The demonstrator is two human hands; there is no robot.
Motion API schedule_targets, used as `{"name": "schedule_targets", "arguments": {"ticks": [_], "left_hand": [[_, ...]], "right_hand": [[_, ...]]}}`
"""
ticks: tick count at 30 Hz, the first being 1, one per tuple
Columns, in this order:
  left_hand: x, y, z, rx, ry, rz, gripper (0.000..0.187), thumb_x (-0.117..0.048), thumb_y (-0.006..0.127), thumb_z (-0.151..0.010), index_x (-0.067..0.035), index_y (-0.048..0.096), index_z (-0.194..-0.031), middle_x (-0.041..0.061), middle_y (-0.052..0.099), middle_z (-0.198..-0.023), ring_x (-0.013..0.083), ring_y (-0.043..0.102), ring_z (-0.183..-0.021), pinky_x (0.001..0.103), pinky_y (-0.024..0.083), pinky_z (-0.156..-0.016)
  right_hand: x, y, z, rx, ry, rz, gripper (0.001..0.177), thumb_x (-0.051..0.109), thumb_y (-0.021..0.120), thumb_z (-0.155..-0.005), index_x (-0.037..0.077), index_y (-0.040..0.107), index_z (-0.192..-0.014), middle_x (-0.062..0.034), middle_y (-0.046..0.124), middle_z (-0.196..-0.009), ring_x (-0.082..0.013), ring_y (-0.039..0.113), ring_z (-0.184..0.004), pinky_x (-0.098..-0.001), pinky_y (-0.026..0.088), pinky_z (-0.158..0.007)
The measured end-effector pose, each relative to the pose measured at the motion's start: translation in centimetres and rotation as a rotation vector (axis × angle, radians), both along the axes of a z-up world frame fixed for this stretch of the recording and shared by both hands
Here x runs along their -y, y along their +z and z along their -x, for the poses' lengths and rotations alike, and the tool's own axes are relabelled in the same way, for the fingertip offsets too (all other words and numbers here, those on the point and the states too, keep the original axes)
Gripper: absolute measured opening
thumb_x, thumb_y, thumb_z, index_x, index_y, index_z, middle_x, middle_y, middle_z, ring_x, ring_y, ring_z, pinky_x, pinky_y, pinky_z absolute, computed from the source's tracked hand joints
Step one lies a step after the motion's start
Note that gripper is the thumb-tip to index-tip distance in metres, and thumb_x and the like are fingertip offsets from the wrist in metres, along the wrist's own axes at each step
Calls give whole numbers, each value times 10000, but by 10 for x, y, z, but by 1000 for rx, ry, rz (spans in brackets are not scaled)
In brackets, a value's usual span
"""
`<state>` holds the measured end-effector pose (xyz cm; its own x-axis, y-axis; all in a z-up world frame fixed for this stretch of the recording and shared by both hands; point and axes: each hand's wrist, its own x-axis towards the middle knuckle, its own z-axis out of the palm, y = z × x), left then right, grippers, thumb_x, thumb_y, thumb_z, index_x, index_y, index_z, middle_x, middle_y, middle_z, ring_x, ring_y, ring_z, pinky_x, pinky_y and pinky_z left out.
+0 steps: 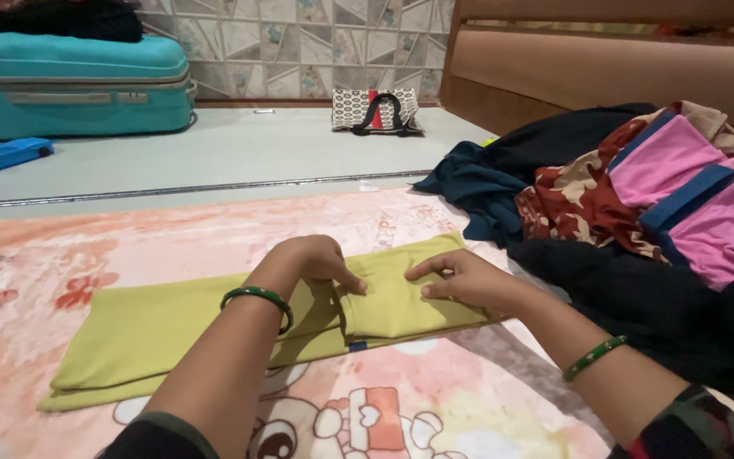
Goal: The person folds several garments, including a yellow shirt, a red polka dot top, and a teal shirt, on a bed surface.
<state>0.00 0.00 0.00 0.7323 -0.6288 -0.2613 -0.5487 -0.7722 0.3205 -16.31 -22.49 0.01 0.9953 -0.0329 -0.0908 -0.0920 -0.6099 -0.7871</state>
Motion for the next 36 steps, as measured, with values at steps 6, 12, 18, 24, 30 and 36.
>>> {"name": "schedule_targets", "arguments": {"ticks": [6, 12, 18, 24, 30, 36], "left_hand": [[-3, -20, -36, -95, -40, 232, 338, -352, 898, -678, -105, 801, -887, 56, 805, -893, 191, 719, -800, 350, 569, -749], [16, -41, -49, 52, 86, 1088, 238, -224, 827, -782, -44, 712, -887, 82, 787, -840, 196, 767, -784, 337, 594, -720], [17, -63, -16, 214, 230, 857, 285, -146, 883, -724, -35, 726, -935, 127, 761, -922, 247, 726, -868, 348, 568, -773], [24, -48, -7, 208, 280, 1092, 179, -60, 786, -791, -14, 686, -933, 129, 745, -879, 266, 726, -824, 373, 588, -751], [24, -62, -3, 317, 174, 831, 103, -37, 763, -785, -35, 772, -888, 145, 744, -897, 294, 725, -869, 390, 576, -789], [22, -37, 11, 396, 130, 880, 100, -100, 717, -840, -37, 756, -906, 158, 727, -973, 337, 704, -895, 433, 547, -826]], "right_hand": [[-8, 21, 11, -25, -85, 148, 420, 102, 794, -829, 165, 790, -1244, 4, 620, -711, -72, 481, -558, -263, 405, -503], [12, 13, 0, 144, -177, -69, 508, 107, 708, -854, 158, 680, -1359, -3, 741, -789, -54, 616, -610, -238, 482, -532], [14, -8, -4, 3, -199, 83, 574, 184, 779, -871, 171, 624, -1424, -46, 700, -861, -72, 587, -642, -238, 496, -576], [21, -5, -11, 131, -284, 113, 631, 179, 727, -849, 199, 580, -1462, -127, 739, -939, -176, 666, -717, -318, 524, -616], [45, -42, -28, 314, -29, 611, 522, 202, 754, -896, 106, 607, -1388, -136, 605, -1337, -302, 587, -1233, -363, 456, -1022], [59, -55, -40, 363, -42, 643, 531, 209, 725, -850, 87, 612, -1355, -143, 588, -1380, -326, 592, -1244, -366, 464, -1051]]}}
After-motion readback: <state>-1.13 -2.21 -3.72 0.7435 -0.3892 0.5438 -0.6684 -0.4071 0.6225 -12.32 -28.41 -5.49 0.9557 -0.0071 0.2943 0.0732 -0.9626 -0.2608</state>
